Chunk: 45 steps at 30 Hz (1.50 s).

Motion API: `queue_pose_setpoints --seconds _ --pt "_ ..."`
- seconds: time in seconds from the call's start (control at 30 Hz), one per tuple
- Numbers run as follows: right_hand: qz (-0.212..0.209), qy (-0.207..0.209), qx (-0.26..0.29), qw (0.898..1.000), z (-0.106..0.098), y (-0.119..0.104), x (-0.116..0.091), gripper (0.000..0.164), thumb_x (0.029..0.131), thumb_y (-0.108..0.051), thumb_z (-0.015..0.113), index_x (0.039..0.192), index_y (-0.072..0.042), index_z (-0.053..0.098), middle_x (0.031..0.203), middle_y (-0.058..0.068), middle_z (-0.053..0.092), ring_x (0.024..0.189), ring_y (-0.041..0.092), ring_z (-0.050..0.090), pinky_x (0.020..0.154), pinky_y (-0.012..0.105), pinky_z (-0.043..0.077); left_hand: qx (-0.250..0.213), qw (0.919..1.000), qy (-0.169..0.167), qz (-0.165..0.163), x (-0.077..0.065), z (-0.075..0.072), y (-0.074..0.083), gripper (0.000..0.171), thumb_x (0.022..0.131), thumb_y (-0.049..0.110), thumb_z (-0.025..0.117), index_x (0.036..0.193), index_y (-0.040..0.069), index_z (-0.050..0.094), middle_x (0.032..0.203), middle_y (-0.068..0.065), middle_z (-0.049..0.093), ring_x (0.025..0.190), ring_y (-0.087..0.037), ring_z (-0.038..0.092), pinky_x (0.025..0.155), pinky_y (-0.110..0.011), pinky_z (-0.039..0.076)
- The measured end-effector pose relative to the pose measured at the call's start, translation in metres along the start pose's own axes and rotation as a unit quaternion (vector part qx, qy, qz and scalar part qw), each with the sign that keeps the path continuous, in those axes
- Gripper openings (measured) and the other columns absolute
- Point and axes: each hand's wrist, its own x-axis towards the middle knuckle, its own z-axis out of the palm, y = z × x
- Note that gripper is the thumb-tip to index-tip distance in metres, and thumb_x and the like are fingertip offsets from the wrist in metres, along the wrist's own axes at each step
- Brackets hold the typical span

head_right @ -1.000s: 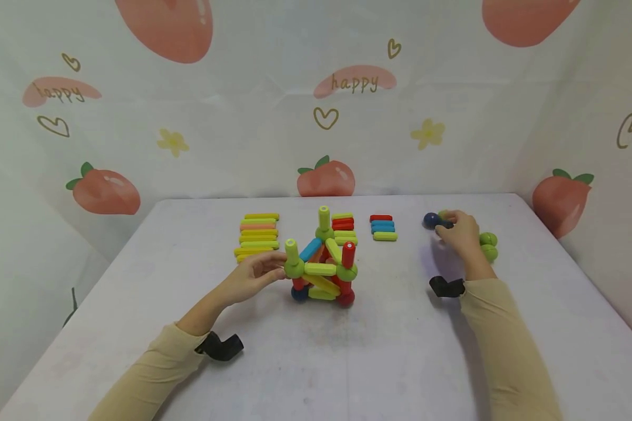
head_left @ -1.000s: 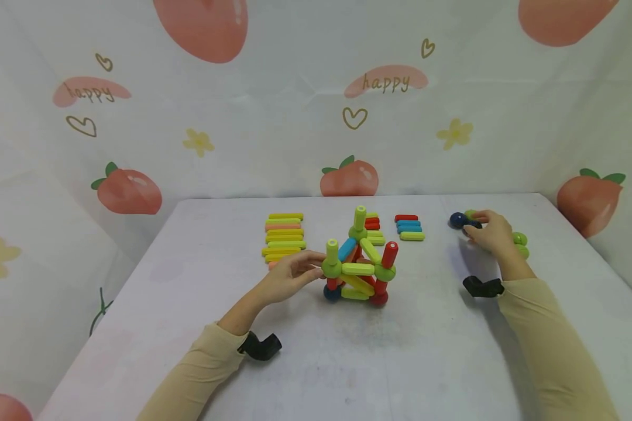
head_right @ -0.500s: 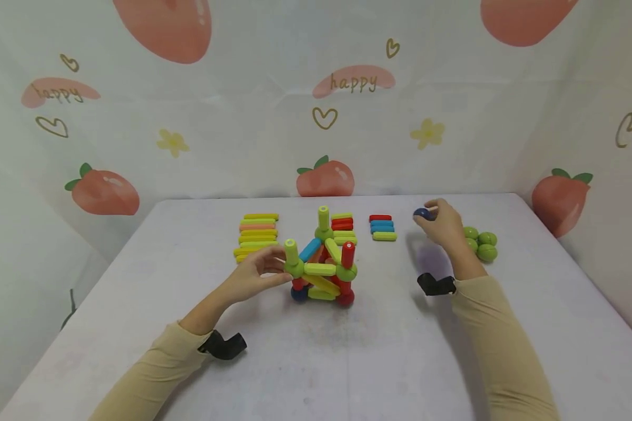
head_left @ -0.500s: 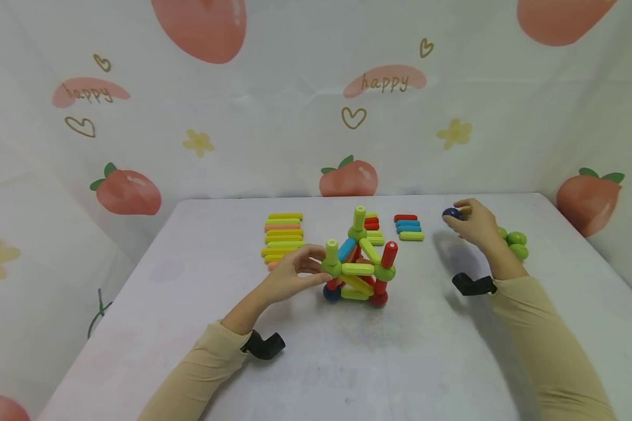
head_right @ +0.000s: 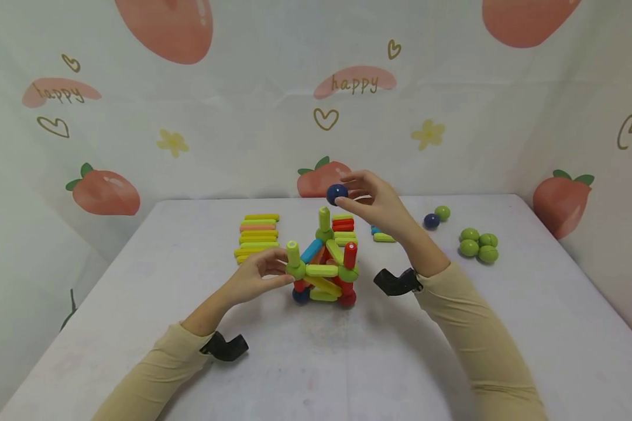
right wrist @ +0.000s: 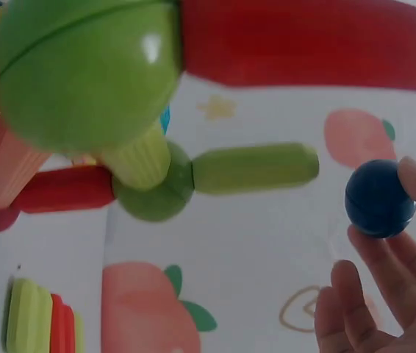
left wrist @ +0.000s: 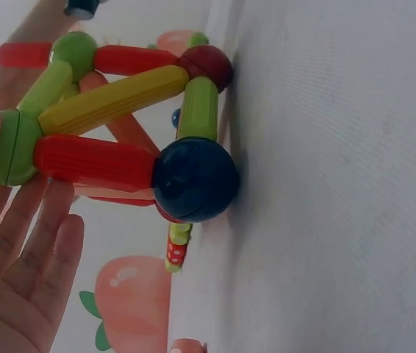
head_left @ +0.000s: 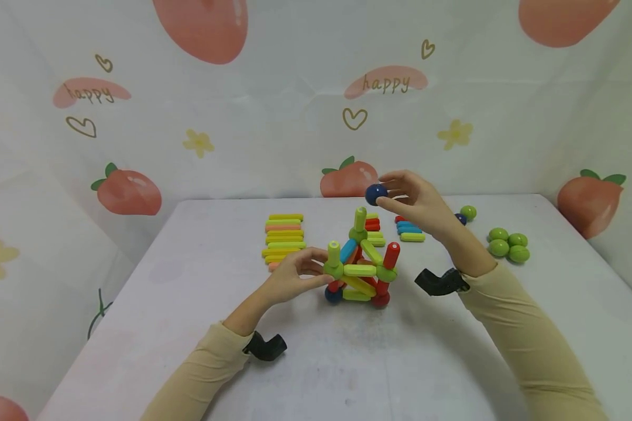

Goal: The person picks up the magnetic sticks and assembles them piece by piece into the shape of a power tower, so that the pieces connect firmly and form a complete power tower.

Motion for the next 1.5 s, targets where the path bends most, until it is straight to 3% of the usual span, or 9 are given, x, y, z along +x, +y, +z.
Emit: queue_pose_setpoints --seconds 0.13,0.47,0.57,0.7,0.8,0.93,1.1,1.33,1.5 --pt "-0.009 -0.021 0.005 1.0 0.008 -0.004 0.004 0.042 0.091 -0.016 0.06 0.129 -0.006 0.045 0.126 0.013 0.054 0.109 0.022 0.053 0.088 0.018 0.046 -0.003 1.0 -0.002 -0.001 0.0 0.0 -0.001 0.04 0.085 0.017 0.068 0.12 0.003 0.055 0.119 -0.015 0.059 0.102 -0.024 0.063 0.091 -0.027 0.052" --pt "0.018 -0.047 -0.02 0.999 0.002 0.007 0.002 0.046 0.094 -0.021 0.055 0.136 -0.009 0.039 0.136 0.015 0.048 0.12 0.034 0.05 0.096 0.051 0.046 -0.002 1.0 -0.001 -0.003 0.0 0.0 -0.002 0.041 0.085 0.018 0.069 0.121 0.003 0.055 0.119 -0.015 0.059 0.102 -0.025 0.063 0.091 -0.027 0.052" --pt "0.053 -0.014 -0.043 0.998 -0.014 0.019 -0.001 0.047 0.096 -0.029 0.05 0.136 -0.007 0.039 0.135 0.017 0.048 0.117 0.033 0.052 0.095 0.048 0.047 0.001 1.0 0.0 -0.001 0.0 0.0 -0.002 0.041 0.085 0.016 0.069 0.12 0.002 0.054 0.119 -0.016 0.059 0.102 -0.025 0.063 0.091 -0.028 0.052" --pt "0.144 0.049 -0.059 0.987 -0.04 0.053 -0.006 0.055 0.095 -0.042 0.047 0.134 -0.003 0.042 0.129 0.016 0.05 0.096 0.01 0.061 0.088 0.025 0.051 -0.001 1.0 0.001 -0.001 0.0 0.0 -0.002 0.042 0.085 0.016 0.068 0.12 0.0 0.054 0.119 -0.017 0.058 0.102 -0.026 0.062 0.091 -0.027 0.051" --pt "0.204 0.094 -0.039 0.974 -0.055 0.082 -0.012 0.057 0.095 -0.039 0.047 0.135 0.0 0.04 0.122 0.011 0.051 0.077 -0.009 0.056 0.073 0.009 0.048 -0.002 1.0 0.0 -0.001 0.0 0.0 -0.002 0.042 0.085 0.016 0.068 0.121 0.0 0.054 0.119 -0.017 0.058 0.102 -0.026 0.062 0.091 -0.026 0.051" --pt "0.242 0.128 0.006 0.962 -0.064 0.115 -0.022 0.055 0.096 -0.024 0.046 0.139 0.008 0.031 0.128 0.018 0.045 0.066 -0.016 0.052 0.064 0.005 0.047 -0.001 1.0 0.0 -0.002 0.0 0.0 -0.003 0.042 0.085 0.016 0.068 0.121 0.001 0.054 0.119 -0.017 0.058 0.102 -0.026 0.062 0.091 -0.027 0.051" --pt "0.257 0.119 -0.011 0.959 -0.066 0.139 -0.029 0.055 0.094 -0.012 0.049 0.14 0.01 0.028 0.143 0.034 0.03 0.063 -0.014 0.051 0.061 0.007 0.047 -0.001 1.0 0.001 -0.005 0.001 0.001 -0.003 0.042 0.084 0.016 0.069 0.121 0.002 0.054 0.12 -0.015 0.059 0.102 -0.025 0.062 0.092 -0.029 0.052" --pt "0.286 0.08 -0.135 0.945 -0.063 0.146 -0.032 0.05 0.089 -0.015 0.055 0.131 0.008 0.041 0.131 0.036 0.041 0.097 0.031 0.056 0.066 0.02 0.043 -0.008 1.0 0.0 -0.001 0.001 0.001 -0.004 0.043 0.085 0.017 0.068 0.122 0.002 0.054 0.12 -0.016 0.058 0.102 -0.024 0.062 0.091 -0.03 0.052" --pt "0.268 0.065 -0.096 0.956 -0.058 0.13 -0.03 0.058 0.092 -0.028 0.056 0.137 0.003 0.038 0.135 0.032 0.042 0.075 0.004 0.058 0.062 0.012 0.045 -0.003 0.9999 0.001 -0.009 0.001 0.001 -0.005 0.042 0.085 0.017 0.068 0.122 0.002 0.054 0.121 -0.015 0.058 0.103 -0.024 0.062 0.092 -0.03 0.052"
